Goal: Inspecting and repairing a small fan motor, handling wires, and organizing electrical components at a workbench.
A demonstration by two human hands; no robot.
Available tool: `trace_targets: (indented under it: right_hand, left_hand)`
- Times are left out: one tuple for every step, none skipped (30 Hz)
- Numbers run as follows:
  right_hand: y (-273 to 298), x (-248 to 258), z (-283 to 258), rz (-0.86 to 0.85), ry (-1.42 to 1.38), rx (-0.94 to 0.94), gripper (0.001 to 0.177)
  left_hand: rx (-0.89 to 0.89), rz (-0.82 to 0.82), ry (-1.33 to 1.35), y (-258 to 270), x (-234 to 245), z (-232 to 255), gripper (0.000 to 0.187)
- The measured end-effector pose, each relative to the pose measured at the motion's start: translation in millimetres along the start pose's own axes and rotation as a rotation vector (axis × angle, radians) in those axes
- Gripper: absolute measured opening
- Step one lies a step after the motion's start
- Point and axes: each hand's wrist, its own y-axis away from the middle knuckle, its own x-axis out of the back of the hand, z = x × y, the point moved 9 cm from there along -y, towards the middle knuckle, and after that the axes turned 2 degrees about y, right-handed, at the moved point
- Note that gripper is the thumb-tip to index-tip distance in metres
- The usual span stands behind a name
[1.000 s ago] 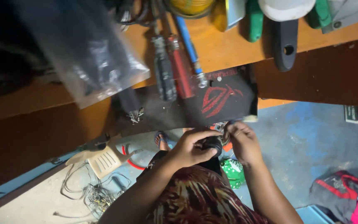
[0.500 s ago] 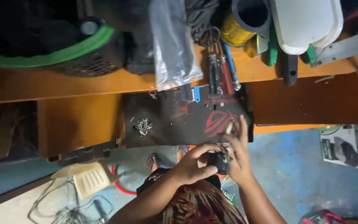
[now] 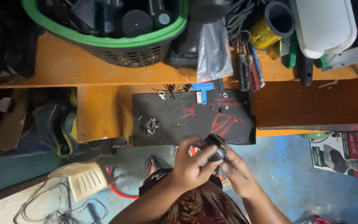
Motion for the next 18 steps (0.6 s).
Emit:
trace_targets:
  right_hand:
    - [-3,-13,-12,-0.071,-0.222,0.012,0.045]
    - [-6,-25,-25,-0.142,-0.443,0.022,0.058]
    - [-6,-26,-20,-0.14,-0.442,0.024,0.058]
    - [-7,-27,-10,-0.125,-0.449,-0.041,0.065]
    - [-8,-27,0,-0.11,-0.456,-0.106,0.072]
    - [-12,-28,-4,-0.108,-0.457,-0.104,0.072]
    - [-17,-25,-11,-0.087,-0.46,-0.055,0.07]
    - [-22,-22,-19,-0.065,-0.465,-0.005,0.068]
    - [-37,-19,-47,-0.062,-0.467,-0.002,0.068]
    - [-48,-5,-95,0.04,-0.048,0.247,0.066]
    - [-53,-1,-143,0.142,0.378,0.483,0.064]
    - [-70,8,-158,0.144,0.375,0.483,0.064]
    - [-82,18,-180,0.253,0.64,0.56,0.071]
    - [-94,26,-201,0.359,0.906,0.632,0.078]
    - [-110,29,-218,0.36,0.903,0.631,0.078]
    - [-121,28,-240,0.382,0.999,0.724,0.072]
    - [-133,26,-261,0.4,1.093,0.817,0.067]
    - [-150,32,-267,0.401,1.09,0.816,0.067]
  left_hand:
    - [-0.151,-0.02,-0.173,-4,4,18,0.043]
    - [-0.302,-0.041,-0.345,-6,5,35,0.041]
    - [-0.305,-0.042,-0.344,-7,9,40,0.041]
    - [-0.337,-0.068,-0.404,-7,10,47,0.043]
    - [-0.369,-0.093,-0.464,-7,10,53,0.045]
    - [-0.371,-0.095,-0.463,-9,14,55,0.045]
    - [-0.334,-0.093,-0.423,-12,19,53,0.046]
    - [-0.298,-0.092,-0.383,-17,23,52,0.047]
    - [-0.302,-0.096,-0.383,-24,30,54,0.047]
    - [-0.314,-0.11,-0.337,-29,36,58,0.047]
    - [-0.326,-0.123,-0.292,-35,41,60,0.047]
    - [-0.326,-0.126,-0.293,-35,47,63,0.047]
    - [-0.288,-0.1,-0.329,-38,54,62,0.048]
    - [-0.249,-0.073,-0.366,-40,62,61,0.049]
    - [-0.248,-0.075,-0.368,-38,64,56,0.049]
    - [-0.248,-0.039,-0.393,-36,69,52,0.046]
    - [-0.247,-0.002,-0.418,-34,74,47,0.044]
    - [-0.246,-0.004,-0.42,-35,76,49,0.044]
